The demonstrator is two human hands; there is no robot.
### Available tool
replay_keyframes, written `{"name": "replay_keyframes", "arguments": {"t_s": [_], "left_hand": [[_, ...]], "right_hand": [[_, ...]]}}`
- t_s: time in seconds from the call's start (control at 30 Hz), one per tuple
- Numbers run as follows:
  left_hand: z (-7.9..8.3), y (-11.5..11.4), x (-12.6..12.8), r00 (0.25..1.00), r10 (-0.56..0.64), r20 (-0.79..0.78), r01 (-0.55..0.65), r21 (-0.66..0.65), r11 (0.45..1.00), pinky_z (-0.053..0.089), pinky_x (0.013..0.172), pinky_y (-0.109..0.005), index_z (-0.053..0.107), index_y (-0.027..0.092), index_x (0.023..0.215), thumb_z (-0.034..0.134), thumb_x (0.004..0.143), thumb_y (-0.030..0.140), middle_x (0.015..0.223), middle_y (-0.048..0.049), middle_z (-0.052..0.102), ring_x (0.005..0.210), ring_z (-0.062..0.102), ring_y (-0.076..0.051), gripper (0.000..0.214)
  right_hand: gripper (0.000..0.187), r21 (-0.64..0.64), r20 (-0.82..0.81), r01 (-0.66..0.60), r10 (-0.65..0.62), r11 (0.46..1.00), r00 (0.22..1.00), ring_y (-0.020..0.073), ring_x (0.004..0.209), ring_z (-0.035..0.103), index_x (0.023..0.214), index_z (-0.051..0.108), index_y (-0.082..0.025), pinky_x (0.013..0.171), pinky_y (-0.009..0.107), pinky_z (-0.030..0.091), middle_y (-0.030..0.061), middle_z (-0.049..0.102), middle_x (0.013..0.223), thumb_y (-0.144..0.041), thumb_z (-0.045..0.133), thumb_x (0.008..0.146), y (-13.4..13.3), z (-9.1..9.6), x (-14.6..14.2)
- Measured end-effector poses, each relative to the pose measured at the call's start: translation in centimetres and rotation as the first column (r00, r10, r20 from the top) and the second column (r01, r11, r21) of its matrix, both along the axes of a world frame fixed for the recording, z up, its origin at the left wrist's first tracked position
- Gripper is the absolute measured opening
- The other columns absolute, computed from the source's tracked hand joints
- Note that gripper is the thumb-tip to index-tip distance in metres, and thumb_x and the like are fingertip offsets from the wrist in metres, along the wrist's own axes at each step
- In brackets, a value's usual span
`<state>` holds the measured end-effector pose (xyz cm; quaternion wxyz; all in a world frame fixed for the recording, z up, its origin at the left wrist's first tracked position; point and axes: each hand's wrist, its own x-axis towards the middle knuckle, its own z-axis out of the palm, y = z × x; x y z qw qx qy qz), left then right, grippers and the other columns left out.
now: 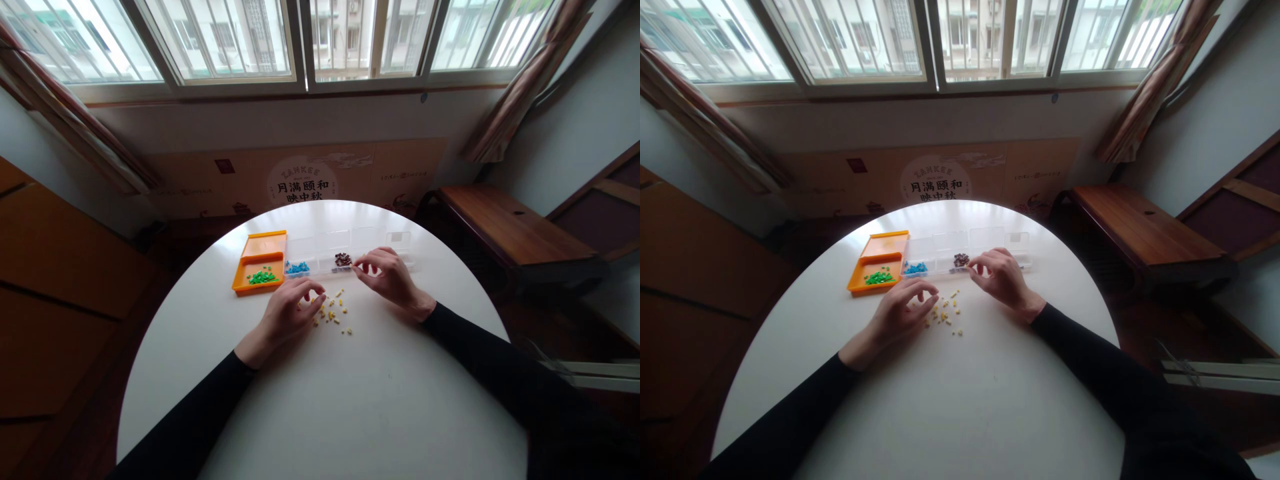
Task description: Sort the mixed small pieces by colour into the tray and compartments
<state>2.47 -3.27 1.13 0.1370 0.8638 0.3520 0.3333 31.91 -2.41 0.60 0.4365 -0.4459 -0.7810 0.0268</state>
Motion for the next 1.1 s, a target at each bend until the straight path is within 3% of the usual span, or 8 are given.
{"name": "replay_keyframes", "arguments": {"t_s": [0.13, 0.27, 0.5, 0.73, 0.93, 1.1], "left_hand": [[-0.3, 0.2, -0.1, 1.000, -0.018, 0.014, 0.018, 0.004, 1.000, 0.056, 0.084, -0.035, 0.075, 0.024, 0.104, 0.067, 0.103, 0.021, 0.102, -0.0049, 0.077, 0.086, 0.068, -0.019, 0.009], [-0.7, 0.4, -0.1, 1.000, -0.030, -0.009, 0.030, 0.038, 0.999, 0.057, 0.090, -0.038, 0.080, 0.025, 0.107, 0.068, 0.103, 0.021, 0.106, -0.0065, 0.077, 0.097, 0.070, -0.022, 0.013], [-0.7, 0.5, 0.0, 0.997, -0.058, -0.048, 0.058, -0.013, 0.998, 0.055, 0.081, -0.035, 0.084, 0.027, 0.107, 0.072, 0.104, 0.029, 0.105, -0.0064, 0.075, 0.089, 0.069, -0.020, 0.013], [-0.4, 0.5, 0.3, 0.998, -0.053, -0.038, 0.051, -0.063, 0.997, 0.053, 0.078, -0.034, 0.081, 0.023, 0.094, 0.073, 0.103, 0.030, 0.097, -0.0057, 0.074, 0.082, 0.067, -0.019, 0.014], [-0.2, 0.3, 0.3, 0.997, -0.023, -0.072, 0.017, -0.079, 0.997, 0.051, 0.085, -0.037, 0.075, 0.022, 0.088, 0.074, 0.100, 0.027, 0.090, -0.0028, 0.071, 0.085, 0.066, -0.020, 0.013], [-0.2, 0.3, 0.4, 0.998, -0.006, -0.056, 0.003, -0.047, 0.999, 0.049, 0.088, -0.038, 0.073, 0.022, 0.093, 0.072, 0.104, 0.027, 0.097, -0.0031, 0.074, 0.084, 0.065, -0.020, 0.012]], "right_hand": [[0.015, -0.013, -0.033, 0.289, -0.289, 0.957, 0.957, 0.0204, 0.068, 0.067, 0.092, 0.081, -0.024, 0.092, 0.042, 0.049, 0.0008, 0.077, 0.077, -0.035, 0.074, 0.100, 1.1, -0.6, 1.7], [0.018, -0.041, -0.003, 0.368, -0.369, 0.929, 0.930, 0.0218, 0.067, 0.068, 0.096, 0.084, -0.025, 0.090, 0.043, 0.050, 0.0014, 0.078, 0.076, -0.038, 0.072, 0.099, 1.8, -1.4, 2.6], [0.014, -0.069, -0.013, 0.287, -0.289, 0.955, 0.957, 0.0184, 0.064, 0.067, 0.091, 0.083, -0.025, 0.091, 0.040, 0.049, -0.0006, 0.078, 0.076, -0.035, 0.075, 0.098, 1.4, -1.8, 1.2], [0.022, -0.076, -0.036, 0.146, -0.149, 0.986, 0.988, 0.0169, 0.063, 0.065, 0.087, 0.078, -0.023, 0.090, 0.040, 0.049, -0.0011, 0.075, 0.072, -0.037, 0.071, 0.103, 0.6, -1.2, 0.0], [0.023, -0.084, -0.017, 0.023, -0.024, 0.996, 1.000, 0.0156, 0.064, 0.063, 0.083, 0.073, -0.023, 0.090, 0.037, 0.049, -0.0025, 0.069, 0.070, -0.033, 0.069, 0.104, 0.1, -0.9, -0.3], [0.020, -0.069, 0.008, -0.082, 0.082, 0.994, 0.997, 0.0154, 0.067, 0.062, 0.086, 0.074, -0.024, 0.092, 0.037, 0.048, -0.0026, 0.069, 0.072, -0.028, 0.067, 0.104, -0.1, -0.8, -0.5]]}}
